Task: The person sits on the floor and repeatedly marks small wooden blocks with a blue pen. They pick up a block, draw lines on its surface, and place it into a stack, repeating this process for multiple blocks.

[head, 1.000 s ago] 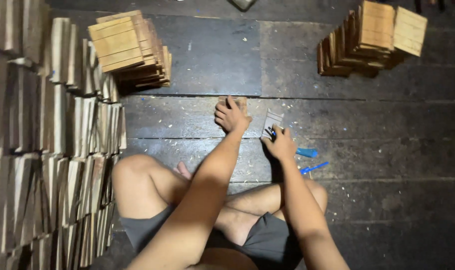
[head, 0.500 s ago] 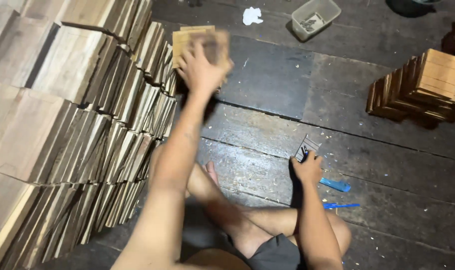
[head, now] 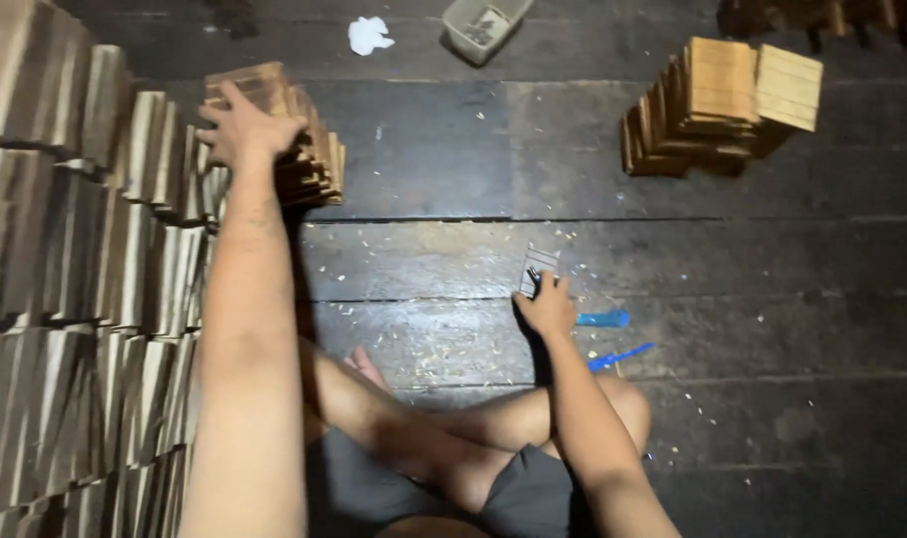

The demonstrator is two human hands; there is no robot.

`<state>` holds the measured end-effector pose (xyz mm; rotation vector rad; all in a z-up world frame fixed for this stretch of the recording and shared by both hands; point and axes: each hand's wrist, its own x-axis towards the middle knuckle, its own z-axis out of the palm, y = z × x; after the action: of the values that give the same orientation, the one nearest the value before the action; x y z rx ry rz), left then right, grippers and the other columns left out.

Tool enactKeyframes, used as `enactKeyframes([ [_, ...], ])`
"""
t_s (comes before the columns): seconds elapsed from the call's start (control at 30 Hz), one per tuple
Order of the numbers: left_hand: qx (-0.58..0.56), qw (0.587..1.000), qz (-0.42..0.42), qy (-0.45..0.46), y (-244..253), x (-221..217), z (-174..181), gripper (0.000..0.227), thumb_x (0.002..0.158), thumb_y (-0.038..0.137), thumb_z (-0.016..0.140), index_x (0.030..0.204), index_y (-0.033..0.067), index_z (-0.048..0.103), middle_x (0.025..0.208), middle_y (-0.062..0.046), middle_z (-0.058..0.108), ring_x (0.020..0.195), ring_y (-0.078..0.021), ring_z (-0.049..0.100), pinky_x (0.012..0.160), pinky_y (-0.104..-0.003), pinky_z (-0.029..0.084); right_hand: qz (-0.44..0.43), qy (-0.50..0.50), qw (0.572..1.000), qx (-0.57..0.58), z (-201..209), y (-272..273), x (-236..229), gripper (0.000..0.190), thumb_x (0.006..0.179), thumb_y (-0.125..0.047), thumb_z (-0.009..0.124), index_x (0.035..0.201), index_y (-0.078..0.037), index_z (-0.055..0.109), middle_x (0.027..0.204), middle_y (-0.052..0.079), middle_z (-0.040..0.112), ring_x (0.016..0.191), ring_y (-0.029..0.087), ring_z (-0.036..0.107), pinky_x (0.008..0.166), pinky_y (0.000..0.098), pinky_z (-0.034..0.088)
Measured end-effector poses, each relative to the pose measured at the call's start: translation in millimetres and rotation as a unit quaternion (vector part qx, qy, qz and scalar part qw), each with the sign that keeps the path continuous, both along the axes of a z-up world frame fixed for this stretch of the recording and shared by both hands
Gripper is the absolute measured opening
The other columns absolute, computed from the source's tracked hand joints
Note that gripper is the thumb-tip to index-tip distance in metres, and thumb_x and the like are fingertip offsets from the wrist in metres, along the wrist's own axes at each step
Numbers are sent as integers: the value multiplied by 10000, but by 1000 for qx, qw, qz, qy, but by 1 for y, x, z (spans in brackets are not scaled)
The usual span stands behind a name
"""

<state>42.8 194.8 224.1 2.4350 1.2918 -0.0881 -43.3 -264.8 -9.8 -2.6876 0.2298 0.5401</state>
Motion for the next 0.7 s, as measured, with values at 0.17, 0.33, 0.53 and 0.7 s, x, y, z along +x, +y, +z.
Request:
enactKeyframes([
  [0.17, -53, 999, -3, 0, -18, -7, 20, 1147, 885, 605, 831, 1651, 222, 69, 1656, -268, -44, 1523, -551, 84, 1220, -698, 182, -30, -64, 996, 45, 24, -19, 24, 850, 782, -623, 756, 1447, -171, 479, 1416, 225, 436, 1223, 495, 555, 1000, 560, 466],
  [0.33, -11, 1000, -10, -7, -57, -30, 28, 1222, 876, 679, 793, 1705, 261, -1, 1630, -191, -219, 1559, -530, -62, 1198, -798, 21, -114, -308, 943, 48, 115, -88, 148, 830, 792, -592, 796, 1369, -67, 512, 1344, 263, 414, 1046, 545, 601, 845, 615, 482],
  [0.53, 33, 971, -238, 1, -209, -79, -21, 966, 874, 552, 477, 1646, 123, 86, 1700, -194, -94, 1559, -368, -125, 1203, -639, -145, -154, -270, 950, -38, 200, -127, 260, 945, 870, -737, 857, 1546, -232, 432, 1544, 265, 220, 1392, 468, 289, 1001, 652, 453],
  [0.7, -47, 852, -501, -145, -275, -142, -172, 621, 791, 410, 751, 1344, 180, 587, 1652, -240, 161, 1395, -521, 296, 1140, -741, 172, -144, -249, 955, -68, 187, -155, 282, 875, 742, -686, 925, 1360, -175, 574, 1287, 242, 586, 1270, 447, 424, 965, 577, 464],
])
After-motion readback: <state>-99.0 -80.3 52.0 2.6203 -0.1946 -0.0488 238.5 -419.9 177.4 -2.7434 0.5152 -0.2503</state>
